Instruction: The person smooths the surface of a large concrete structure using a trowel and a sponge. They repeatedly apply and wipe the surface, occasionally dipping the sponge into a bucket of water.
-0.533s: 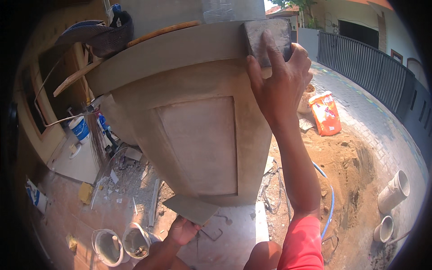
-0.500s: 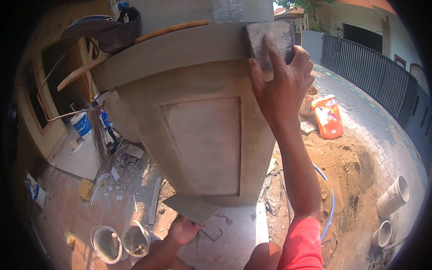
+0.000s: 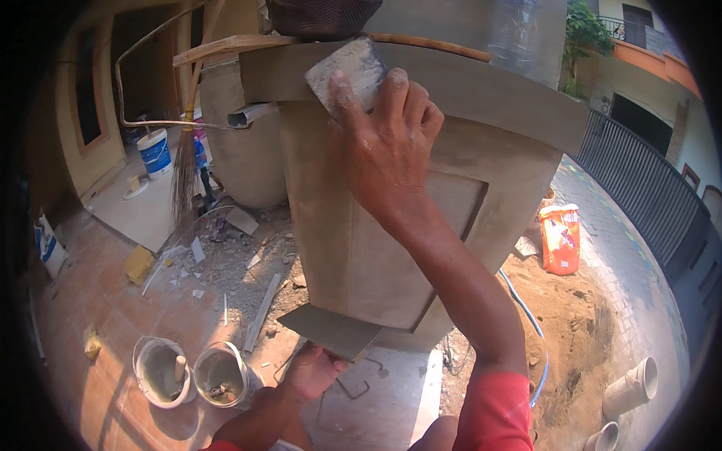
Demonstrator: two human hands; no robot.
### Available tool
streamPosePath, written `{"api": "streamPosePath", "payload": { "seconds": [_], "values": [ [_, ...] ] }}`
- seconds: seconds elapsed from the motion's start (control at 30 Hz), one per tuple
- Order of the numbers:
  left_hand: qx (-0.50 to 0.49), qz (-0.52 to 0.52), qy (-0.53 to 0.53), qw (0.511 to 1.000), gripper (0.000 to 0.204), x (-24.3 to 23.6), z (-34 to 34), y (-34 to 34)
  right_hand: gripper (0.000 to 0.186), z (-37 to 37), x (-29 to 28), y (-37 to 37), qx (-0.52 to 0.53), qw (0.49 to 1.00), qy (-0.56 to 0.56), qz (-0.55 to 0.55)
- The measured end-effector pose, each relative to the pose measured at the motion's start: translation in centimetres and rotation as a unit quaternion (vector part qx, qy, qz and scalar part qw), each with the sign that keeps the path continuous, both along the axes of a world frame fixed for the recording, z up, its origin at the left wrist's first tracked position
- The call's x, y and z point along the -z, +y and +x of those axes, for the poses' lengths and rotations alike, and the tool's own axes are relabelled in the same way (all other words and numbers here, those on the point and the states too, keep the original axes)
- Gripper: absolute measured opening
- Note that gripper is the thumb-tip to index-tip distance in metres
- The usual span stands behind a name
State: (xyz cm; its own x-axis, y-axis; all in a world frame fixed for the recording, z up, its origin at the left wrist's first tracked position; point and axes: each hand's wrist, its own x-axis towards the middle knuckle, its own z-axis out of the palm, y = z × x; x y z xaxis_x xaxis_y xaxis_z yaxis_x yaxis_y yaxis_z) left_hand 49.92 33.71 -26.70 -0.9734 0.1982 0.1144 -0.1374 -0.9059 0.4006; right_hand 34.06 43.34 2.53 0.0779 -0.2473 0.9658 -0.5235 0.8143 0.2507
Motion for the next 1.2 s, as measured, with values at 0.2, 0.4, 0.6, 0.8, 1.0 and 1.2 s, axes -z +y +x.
{"api": "streamPosePath", "payload": {
  "seconds": [0.2, 0.4, 0.6, 0.8, 1.0, 1.2],
  "values": [
    [0.0, 0.008, -0.013, 1.0, 0.033, -0.1, 0.2, -0.8, 0.051, 2.0, -1.2, 0.5, -0.056, 0.998, 0.003, 0.013],
    [0.014, 0.021, 0.002, 1.0, 0.037, 0.6, 0.2, -1.1, 0.053, 1.4, -2.4, 12.6, 0.007, 0.999, 0.027, -0.025],
    [0.01, 0.01, -0.005, 1.0, 0.034, -0.5, 0.3, -0.3, 0.053, 0.3, -2.7, 13.4, 0.112, 0.989, 0.011, 0.091],
    [0.039, 0.033, -0.002, 0.999, 0.04, -0.1, -0.2, 0.5, 0.049, 0.1, -3.2, 4.0, 0.023, 0.989, 0.045, 0.14],
    [0.037, 0.037, -0.011, 0.999, 0.041, 1.2, -0.6, 0.8, 0.05, 0.8, -3.2, 2.3, 0.041, 0.987, 0.04, 0.153],
    [0.042, 0.044, -0.004, 0.998, 0.04, 0.9, -0.4, 0.7, 0.058, 0.7, -2.9, 16.7, 0.168, 0.983, 0.008, 0.077]
  ]
}}
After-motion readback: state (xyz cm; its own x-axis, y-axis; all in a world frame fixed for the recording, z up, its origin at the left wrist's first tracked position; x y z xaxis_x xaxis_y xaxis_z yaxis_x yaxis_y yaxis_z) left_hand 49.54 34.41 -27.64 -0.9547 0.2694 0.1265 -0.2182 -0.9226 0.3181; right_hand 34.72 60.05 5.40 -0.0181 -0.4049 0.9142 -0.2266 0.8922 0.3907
